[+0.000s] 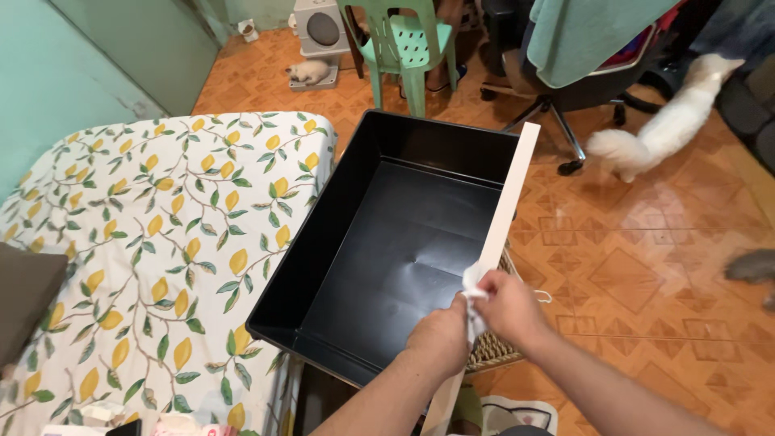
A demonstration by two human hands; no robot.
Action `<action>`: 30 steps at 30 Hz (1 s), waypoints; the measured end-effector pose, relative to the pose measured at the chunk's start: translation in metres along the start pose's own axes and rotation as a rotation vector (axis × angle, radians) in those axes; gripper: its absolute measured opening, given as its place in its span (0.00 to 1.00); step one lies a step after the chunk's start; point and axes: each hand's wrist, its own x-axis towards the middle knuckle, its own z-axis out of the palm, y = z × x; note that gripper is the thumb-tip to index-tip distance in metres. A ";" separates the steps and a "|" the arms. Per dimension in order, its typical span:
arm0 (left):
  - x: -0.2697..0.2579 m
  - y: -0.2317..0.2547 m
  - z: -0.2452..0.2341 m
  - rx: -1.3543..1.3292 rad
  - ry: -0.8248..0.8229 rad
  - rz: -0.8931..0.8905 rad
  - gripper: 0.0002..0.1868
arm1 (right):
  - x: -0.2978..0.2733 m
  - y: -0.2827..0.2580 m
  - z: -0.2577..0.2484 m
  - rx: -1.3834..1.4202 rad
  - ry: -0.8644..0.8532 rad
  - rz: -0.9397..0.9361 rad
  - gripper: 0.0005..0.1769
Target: The person wipes the surfaces of a white drawer with a white cloth. They clean the top, sides, and front of the drawer, which is resting on a woven basket.
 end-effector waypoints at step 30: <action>-0.007 -0.007 0.008 0.095 -0.083 0.022 0.48 | -0.025 -0.024 -0.012 -0.541 -0.082 -0.325 0.07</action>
